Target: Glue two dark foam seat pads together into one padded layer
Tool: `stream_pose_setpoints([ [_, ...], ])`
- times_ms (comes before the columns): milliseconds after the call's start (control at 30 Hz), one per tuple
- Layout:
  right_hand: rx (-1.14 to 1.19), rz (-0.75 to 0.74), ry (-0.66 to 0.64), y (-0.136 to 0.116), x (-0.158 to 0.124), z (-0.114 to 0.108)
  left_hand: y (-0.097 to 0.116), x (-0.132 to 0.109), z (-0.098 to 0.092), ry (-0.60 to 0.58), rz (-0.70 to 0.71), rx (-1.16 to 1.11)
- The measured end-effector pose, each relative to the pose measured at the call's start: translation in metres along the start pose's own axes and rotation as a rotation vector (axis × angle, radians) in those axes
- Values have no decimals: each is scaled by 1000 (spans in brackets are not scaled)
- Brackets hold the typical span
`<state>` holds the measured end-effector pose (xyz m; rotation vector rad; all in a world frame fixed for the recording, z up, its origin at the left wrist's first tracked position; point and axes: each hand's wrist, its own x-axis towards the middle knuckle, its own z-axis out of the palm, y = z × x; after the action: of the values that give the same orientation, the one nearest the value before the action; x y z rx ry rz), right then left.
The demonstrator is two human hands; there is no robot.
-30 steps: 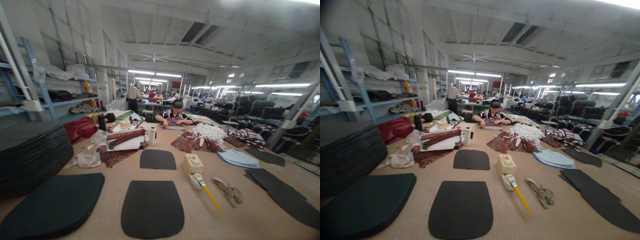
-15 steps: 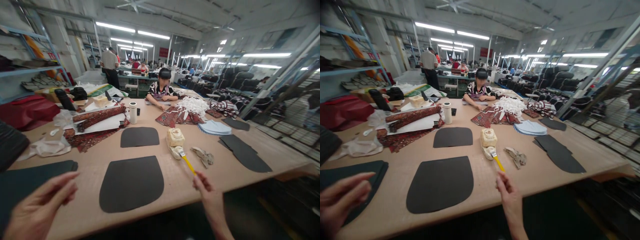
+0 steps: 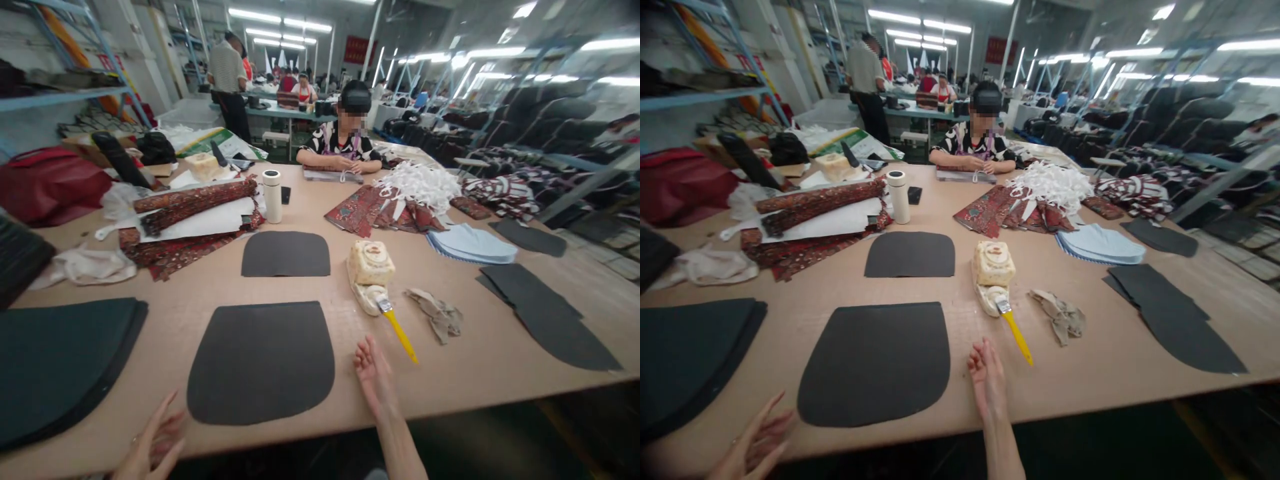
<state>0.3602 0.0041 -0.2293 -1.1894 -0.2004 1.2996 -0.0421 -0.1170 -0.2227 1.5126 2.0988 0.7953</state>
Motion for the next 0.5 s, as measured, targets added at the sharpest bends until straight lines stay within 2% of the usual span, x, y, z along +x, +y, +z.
stream_pose_setpoints([
  [67,-202,-42,-16,17,-3,5,10,3,3,-4,35,2],
  [133,-446,-145,-30,30,-7,12,25,10,10,-24,108,37],
  [267,-855,-487,-101,43,-9,33,62,33,38,-52,324,77],
  [333,-1004,-664,-176,47,-8,44,73,48,50,-55,396,85],
  [400,-1090,-804,-261,53,-8,56,75,65,56,-26,403,79],
  [500,-1157,-900,-393,66,-10,77,66,96,51,51,331,48],
])
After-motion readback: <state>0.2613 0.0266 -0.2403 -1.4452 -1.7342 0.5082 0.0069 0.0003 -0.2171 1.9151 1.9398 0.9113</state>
